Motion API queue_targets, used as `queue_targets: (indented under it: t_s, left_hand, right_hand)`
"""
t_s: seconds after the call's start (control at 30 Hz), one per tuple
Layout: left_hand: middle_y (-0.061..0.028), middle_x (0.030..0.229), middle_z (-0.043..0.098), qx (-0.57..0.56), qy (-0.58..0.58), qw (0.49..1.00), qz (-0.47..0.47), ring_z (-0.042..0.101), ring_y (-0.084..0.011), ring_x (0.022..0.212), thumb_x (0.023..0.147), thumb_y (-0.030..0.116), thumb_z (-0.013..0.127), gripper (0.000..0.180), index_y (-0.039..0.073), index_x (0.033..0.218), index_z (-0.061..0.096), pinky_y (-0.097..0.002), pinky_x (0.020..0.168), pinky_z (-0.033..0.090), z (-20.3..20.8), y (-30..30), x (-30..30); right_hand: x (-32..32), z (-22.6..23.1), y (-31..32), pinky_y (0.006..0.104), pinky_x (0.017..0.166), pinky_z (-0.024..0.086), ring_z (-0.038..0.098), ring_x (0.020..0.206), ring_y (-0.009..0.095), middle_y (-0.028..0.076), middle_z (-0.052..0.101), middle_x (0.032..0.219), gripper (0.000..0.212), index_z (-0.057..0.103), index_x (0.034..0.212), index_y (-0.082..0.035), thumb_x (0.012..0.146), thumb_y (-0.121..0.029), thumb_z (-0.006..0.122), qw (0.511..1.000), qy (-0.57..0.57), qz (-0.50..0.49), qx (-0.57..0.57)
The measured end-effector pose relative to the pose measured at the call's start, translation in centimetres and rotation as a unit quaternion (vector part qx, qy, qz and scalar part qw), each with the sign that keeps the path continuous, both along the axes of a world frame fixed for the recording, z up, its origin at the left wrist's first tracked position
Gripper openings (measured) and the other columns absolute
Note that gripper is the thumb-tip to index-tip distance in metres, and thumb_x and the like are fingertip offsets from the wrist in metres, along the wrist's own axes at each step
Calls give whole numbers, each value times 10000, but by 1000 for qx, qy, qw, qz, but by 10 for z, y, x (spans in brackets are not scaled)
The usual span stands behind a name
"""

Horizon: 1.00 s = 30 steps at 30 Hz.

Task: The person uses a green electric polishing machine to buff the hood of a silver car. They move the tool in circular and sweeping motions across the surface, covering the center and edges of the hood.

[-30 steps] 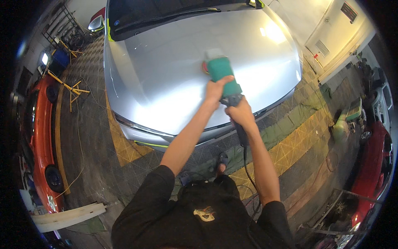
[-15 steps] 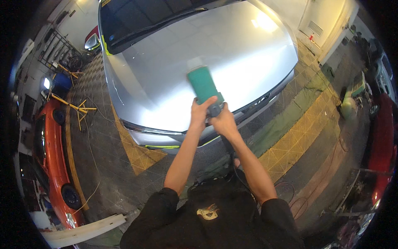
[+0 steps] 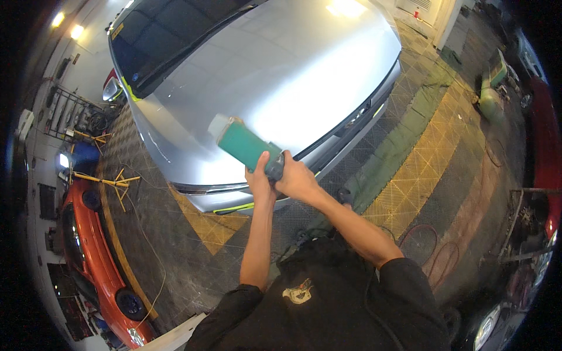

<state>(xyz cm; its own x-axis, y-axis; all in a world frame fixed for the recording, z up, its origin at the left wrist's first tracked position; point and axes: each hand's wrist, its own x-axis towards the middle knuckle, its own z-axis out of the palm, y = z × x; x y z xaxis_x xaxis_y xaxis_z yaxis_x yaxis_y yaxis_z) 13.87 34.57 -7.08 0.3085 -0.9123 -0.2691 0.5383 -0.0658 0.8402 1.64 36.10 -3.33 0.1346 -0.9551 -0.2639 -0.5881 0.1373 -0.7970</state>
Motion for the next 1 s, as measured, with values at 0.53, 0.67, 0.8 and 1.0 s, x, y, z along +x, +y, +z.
queue_targets:
  t_s: [0.53,0.67,0.8,1.0]
  left_hand:
    - [-209,1144,691,12,-207,954,-217,711,-273,995,709,289,965,799,-115,1252,540,-384,871,582,9,-77,-164]
    - [-199,1140,686,17,-165,959,-231,705,-262,1003,721,301,969,794,-99,1259,544,-370,870,581,14,-66,-109]
    - [-184,1145,680,26,-177,972,-155,690,-245,1028,688,315,995,844,-91,1280,550,-363,888,565,7,-49,-43]
    - [-97,1144,662,17,-44,999,-27,666,-229,1008,821,104,878,566,-13,1290,584,-364,893,547,-2,22,30]
  right_hand:
    - [-132,-8,-22,380,902,547,708,1035,286,213,705,1138,758,521,1377,27,699,-176,794,948,-119,-295,33]
    - [-92,8,-14,409,913,562,728,1020,353,253,719,1124,801,476,1413,46,710,-168,796,955,-123,-256,82]
    - [-46,-21,-4,514,918,572,703,1047,515,366,710,1054,861,392,1443,65,716,-161,793,984,-74,-159,-5]
    - [12,-21,44,546,938,570,694,1048,526,370,709,1042,832,388,1448,41,731,-144,768,998,-2,-7,54]
